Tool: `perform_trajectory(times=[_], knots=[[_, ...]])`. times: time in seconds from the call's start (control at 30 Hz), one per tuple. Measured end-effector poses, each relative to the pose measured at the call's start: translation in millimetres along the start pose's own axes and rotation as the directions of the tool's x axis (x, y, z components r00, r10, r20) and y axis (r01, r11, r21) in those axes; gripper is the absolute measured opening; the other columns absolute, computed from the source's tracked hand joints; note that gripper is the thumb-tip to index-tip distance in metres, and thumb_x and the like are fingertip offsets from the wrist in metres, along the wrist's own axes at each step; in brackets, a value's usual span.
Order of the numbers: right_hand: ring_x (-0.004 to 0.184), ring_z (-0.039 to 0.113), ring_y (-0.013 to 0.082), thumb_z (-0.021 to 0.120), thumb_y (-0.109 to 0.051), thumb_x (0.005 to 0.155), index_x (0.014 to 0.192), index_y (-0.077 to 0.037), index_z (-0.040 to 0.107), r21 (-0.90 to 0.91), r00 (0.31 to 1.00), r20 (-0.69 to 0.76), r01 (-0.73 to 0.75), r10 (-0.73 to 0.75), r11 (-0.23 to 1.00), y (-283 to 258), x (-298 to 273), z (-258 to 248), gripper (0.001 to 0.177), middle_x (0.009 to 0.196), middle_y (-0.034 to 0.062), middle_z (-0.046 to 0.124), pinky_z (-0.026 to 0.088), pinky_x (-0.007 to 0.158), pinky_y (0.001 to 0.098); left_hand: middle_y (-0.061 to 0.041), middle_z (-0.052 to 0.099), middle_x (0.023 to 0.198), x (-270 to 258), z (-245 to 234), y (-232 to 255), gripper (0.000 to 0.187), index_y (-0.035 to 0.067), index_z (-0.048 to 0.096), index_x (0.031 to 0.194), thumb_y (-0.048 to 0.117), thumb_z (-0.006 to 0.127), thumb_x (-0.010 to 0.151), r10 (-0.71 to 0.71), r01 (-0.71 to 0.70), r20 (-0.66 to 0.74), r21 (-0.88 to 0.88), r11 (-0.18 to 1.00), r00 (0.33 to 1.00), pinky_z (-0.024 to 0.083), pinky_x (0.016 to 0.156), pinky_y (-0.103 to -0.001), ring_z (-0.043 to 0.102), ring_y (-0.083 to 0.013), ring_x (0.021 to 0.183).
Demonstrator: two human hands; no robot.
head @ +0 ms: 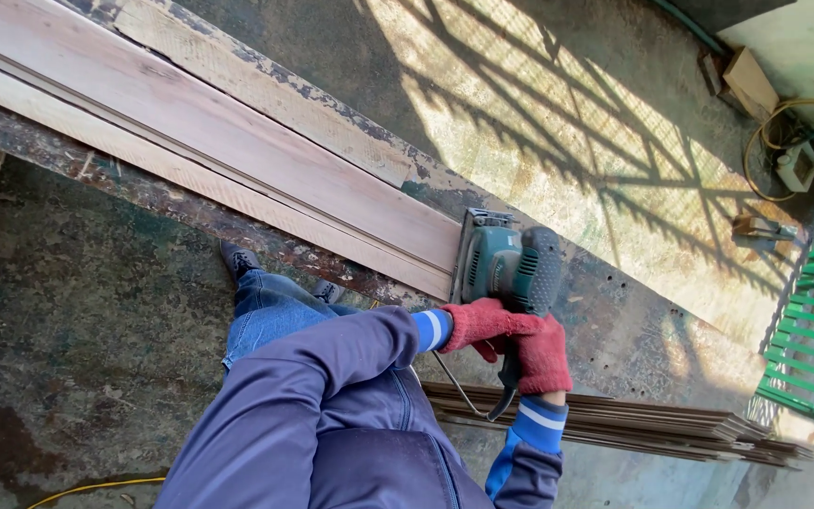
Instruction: The recorder is sanding wooden planks using both a manual sanding block and an electric orbital sander.
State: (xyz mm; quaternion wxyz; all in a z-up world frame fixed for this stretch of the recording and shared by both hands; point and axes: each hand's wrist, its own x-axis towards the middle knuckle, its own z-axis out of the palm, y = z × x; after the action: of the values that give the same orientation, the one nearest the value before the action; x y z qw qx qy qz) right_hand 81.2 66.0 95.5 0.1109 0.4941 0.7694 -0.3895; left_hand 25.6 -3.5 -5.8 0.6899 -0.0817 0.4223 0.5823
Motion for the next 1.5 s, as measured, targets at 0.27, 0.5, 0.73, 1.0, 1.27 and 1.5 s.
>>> perform_trajectory(times=[0.27,0.5,0.73,1.0,1.27,1.5], knots=[[0.048,0.067,0.026,0.092,-0.032,0.07,0.077,-0.012,0.065,0.409,0.945,-0.164,-0.195,0.282,0.891,114,23,-49,0.034,0.055,0.0145,0.064,0.057,0.047,0.0387,-0.003,0.063,0.07,11,-39,-53,0.023,0.008,0.068,0.102,0.024,0.078,0.089,-0.082,0.079,0.17,0.029,0.996,0.982,0.064,0.048,-0.031,0.061,-0.0132,0.049],[0.05,0.07,0.0286,0.09,-0.03,0.08,0.083,-0.009,0.066,0.511,0.924,-0.262,-0.113,0.279,0.852,217,75,-99,0.032,0.067,0.0164,0.069,0.059,0.045,0.0386,-0.019,0.073,0.091,-100,-174,-7,0.024,0.007,0.066,0.108,0.021,0.074,0.089,0.082,-0.243,-0.433,-0.331,0.912,0.898,0.067,0.079,-0.05,0.076,-0.0319,0.08],[0.065,0.073,0.0299,0.094,-0.04,0.077,0.092,-0.01,0.071,0.339,0.937,-0.235,-0.169,0.257,0.925,261,119,-116,0.04,0.078,0.0136,0.073,0.062,0.061,0.0418,-0.02,0.075,0.104,-149,-252,-42,0.018,0.011,0.067,0.108,0.024,0.068,0.096,0.079,-0.496,-0.67,-0.459,0.737,0.738,0.067,0.083,-0.05,0.077,-0.034,0.091],[0.136,0.035,0.0499,0.09,-0.034,0.085,0.153,-0.006,0.039,-0.463,0.729,-0.65,-0.157,-0.214,0.872,146,73,-54,0.089,0.15,0.0305,0.04,0.035,0.106,0.0628,-0.02,0.072,0.104,-131,-230,-60,0.033,0.0,0.061,0.126,0.02,0.061,0.1,0.286,-0.593,-0.552,-0.522,0.614,0.783,0.062,0.077,-0.047,0.071,-0.0341,0.086],[0.145,0.031,0.0489,0.06,-0.07,0.084,0.158,-0.008,0.036,-0.439,0.952,-0.3,-0.084,-0.058,0.894,143,112,84,0.1,0.16,0.0318,0.029,0.028,0.117,0.0546,-0.023,0.069,0.109,-161,-241,-53,0.04,-0.001,0.061,0.131,0.021,0.062,0.098,0.26,-0.681,-0.691,-0.446,0.581,0.674,0.062,0.08,-0.046,0.069,-0.0341,0.09],[0.128,0.047,0.038,0.081,-0.028,0.08,0.13,0.001,0.064,-0.045,0.888,-0.454,0.061,-0.075,0.997,143,117,72,0.061,0.147,0.0217,0.04,0.04,0.109,0.046,-0.021,0.071,0.103,-202,-284,-68,0.035,0.0,0.065,0.124,0.02,0.065,0.096,0.283,-0.763,-0.741,-0.449,0.466,0.609,0.062,0.075,-0.045,0.07,-0.0329,0.084]])
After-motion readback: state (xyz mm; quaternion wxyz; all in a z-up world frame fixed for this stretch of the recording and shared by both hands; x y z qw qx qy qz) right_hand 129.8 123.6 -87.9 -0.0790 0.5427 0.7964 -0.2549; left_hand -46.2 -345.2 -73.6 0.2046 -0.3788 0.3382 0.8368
